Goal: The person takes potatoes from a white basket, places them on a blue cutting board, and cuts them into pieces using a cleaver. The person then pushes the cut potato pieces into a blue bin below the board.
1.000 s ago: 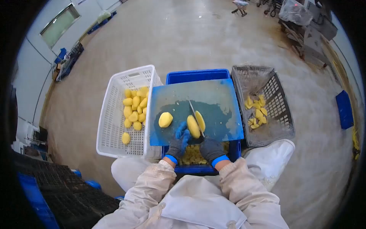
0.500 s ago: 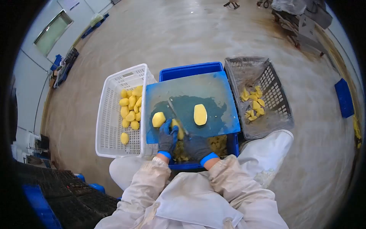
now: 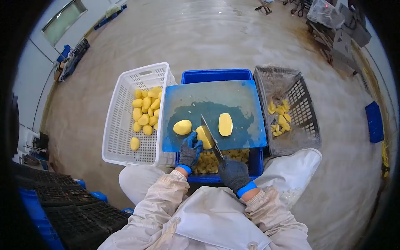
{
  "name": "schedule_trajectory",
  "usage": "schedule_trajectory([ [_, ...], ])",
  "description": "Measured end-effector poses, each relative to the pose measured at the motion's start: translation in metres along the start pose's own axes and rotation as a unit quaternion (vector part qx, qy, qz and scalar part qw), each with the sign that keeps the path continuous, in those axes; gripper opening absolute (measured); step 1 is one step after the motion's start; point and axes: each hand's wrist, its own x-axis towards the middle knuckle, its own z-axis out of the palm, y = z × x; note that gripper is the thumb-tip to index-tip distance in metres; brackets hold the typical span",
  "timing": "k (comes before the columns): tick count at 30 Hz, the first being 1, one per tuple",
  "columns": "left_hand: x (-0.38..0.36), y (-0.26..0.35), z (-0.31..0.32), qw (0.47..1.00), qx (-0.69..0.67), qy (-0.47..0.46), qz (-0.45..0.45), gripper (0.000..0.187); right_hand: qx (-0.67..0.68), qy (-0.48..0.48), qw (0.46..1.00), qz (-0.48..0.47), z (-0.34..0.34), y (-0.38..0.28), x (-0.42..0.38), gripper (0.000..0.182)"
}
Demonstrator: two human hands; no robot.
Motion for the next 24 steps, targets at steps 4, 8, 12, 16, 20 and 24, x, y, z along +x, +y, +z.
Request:
schedule_trajectory([
  [4, 0.005, 0.000, 0.002, 1.000, 0.006, 0.000, 0.007, 0.047, -0.028, -0.049, 0.998, 0.015, 0.010, -0.005, 0.010, 0.023],
  [8, 0.003, 0.010, -0.002, 1.000, 0.022, -0.005, -0.007, 0.045, -0.037, -0.030, 0.999, -0.001, 0.040, 0.000, 0.039, 0.024],
  [12, 0.014, -0.012, 0.009, 1.000, -0.014, 0.010, 0.004, 0.044, -0.065, 0.027, 0.994, -0.083, 0.011, -0.012, 0.041, 0.025],
  [16, 0.001, -0.012, 0.008, 0.997, -0.083, -0.002, -0.004, 0.043, -0.018, 0.003, 1.000, -0.018, -0.001, -0.018, 0.002, 0.022],
  [20, -0.002, -0.001, 0.005, 0.997, -0.072, 0.021, -0.017, 0.040, -0.032, -0.059, 0.998, 0.005, 0.002, -0.018, -0.001, 0.023],
  [24, 0.001, 0.011, -0.002, 0.999, 0.030, 0.014, -0.016, 0.040, -0.025, -0.073, 0.997, -0.008, 0.022, -0.020, 0.008, 0.024],
])
